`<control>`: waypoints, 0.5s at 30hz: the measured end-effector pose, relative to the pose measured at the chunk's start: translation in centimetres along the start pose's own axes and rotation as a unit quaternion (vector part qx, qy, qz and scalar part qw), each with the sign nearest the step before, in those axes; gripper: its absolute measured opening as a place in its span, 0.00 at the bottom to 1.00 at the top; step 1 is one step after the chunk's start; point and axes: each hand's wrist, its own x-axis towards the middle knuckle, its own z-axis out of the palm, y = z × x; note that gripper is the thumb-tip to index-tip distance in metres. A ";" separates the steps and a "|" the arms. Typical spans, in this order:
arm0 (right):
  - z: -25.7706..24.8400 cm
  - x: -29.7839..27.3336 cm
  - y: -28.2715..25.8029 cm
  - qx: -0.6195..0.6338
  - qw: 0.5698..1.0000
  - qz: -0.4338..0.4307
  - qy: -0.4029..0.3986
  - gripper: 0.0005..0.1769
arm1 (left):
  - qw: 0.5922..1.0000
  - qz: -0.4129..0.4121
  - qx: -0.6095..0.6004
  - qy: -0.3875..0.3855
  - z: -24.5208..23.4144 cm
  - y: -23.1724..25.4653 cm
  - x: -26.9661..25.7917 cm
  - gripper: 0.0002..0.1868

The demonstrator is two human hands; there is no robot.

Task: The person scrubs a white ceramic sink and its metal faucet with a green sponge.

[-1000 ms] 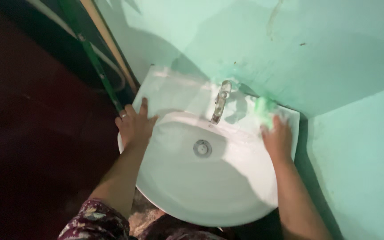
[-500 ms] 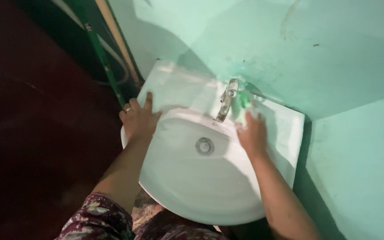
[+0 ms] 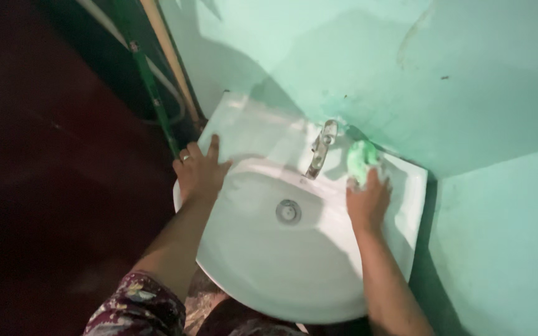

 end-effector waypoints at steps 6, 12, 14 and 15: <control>-1.7 -0.6 -1.4 -0.016 0.978 -0.116 -0.172 0.32 | 0.999 0.010 -0.010 0.033 0.3 -0.2 -0.1 0.40; -0.8 0.3 -0.3 0.014 0.999 0.029 -0.023 0.33 | 1.000 0.009 -0.018 -0.013 0.1 -0.3 0.0 0.39; -0.5 -0.4 -2.9 0.037 0.998 0.034 -0.031 0.32 | 1.000 0.010 -0.006 0.004 -0.1 0.0 0.0 0.40; -0.6 -0.8 -4.5 0.053 0.997 -0.052 -0.019 0.33 | 1.000 0.006 0.007 0.022 -0.3 0.0 0.3 0.40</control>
